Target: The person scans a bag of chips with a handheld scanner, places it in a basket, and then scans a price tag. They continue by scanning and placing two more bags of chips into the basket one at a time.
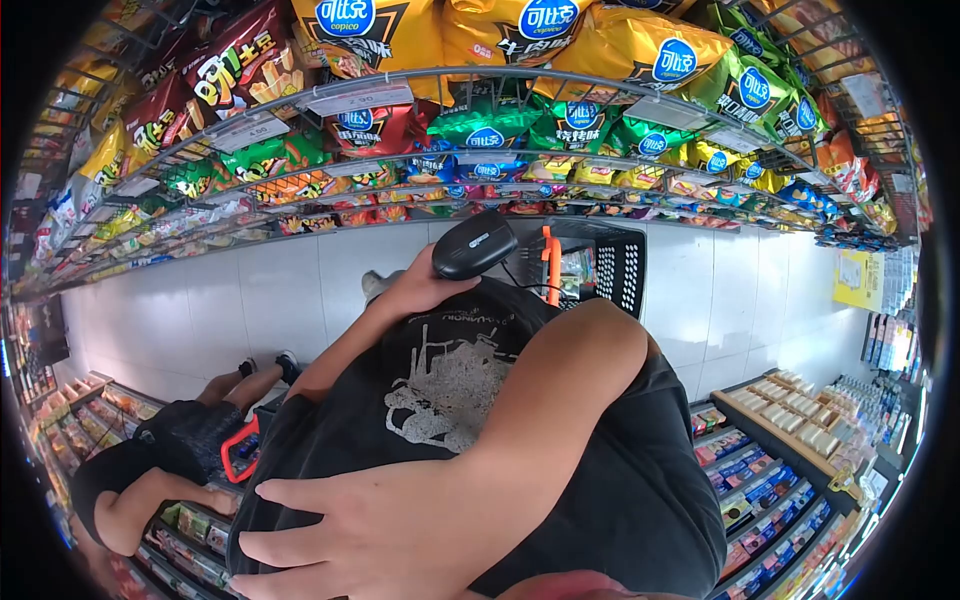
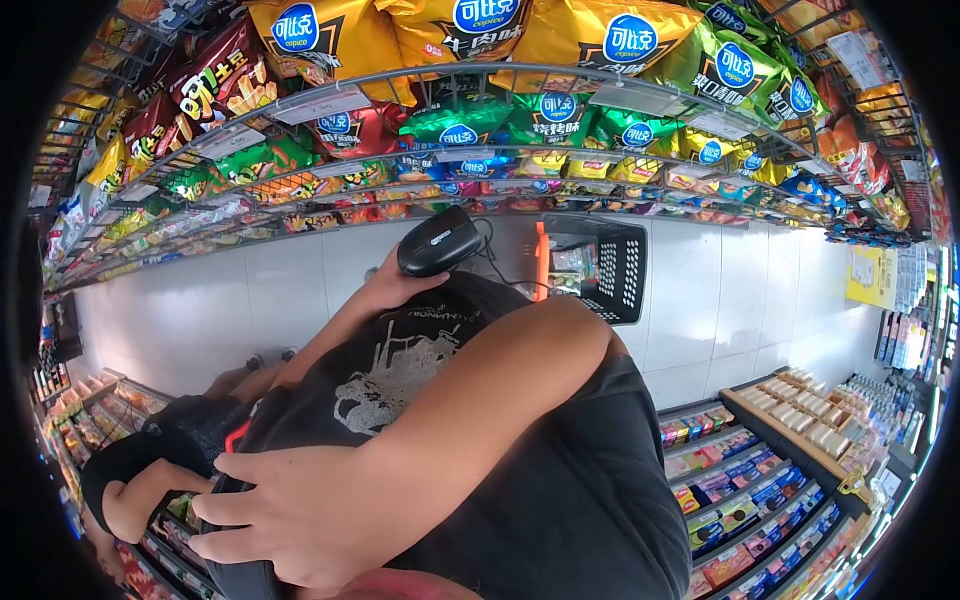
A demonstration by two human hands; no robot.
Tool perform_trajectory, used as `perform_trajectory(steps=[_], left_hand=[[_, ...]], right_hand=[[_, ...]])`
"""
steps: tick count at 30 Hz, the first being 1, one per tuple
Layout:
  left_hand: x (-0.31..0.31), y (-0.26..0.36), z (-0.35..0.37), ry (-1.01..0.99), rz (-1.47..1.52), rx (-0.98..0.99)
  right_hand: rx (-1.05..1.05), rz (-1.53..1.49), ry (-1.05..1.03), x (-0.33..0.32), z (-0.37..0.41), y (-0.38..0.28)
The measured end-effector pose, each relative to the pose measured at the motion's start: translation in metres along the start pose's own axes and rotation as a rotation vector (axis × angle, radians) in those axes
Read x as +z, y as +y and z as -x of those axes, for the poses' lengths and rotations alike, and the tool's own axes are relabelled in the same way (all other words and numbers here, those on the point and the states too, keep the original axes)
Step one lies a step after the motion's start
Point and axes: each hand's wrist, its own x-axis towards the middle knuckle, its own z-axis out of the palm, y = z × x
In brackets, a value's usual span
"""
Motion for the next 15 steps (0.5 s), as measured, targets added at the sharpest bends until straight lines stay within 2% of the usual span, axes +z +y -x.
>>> perform_trajectory(steps=[1, 10, 12, 15], left_hand=[[-0.001, 0.000, 0.001, 0.002, -0.004, 0.004], [-0.026, 0.007, 0.010, -0.052, -0.074, -0.007], [-0.034, 0.005, 0.015, -0.048, -0.079, -0.004], [-0.045, 0.005, 0.023, -0.022, -0.061, 0.005]], right_hand=[[-0.010, 0.040, -0.058, 0.006, 0.002, 0.000], [-0.059, -0.106, 0.135, 0.013, -0.018, 0.015], [-0.062, -0.121, 0.057, 0.010, -0.020, 0.020], [-0.056, -0.048, 0.073, 0.028, -0.025, 0.023]])
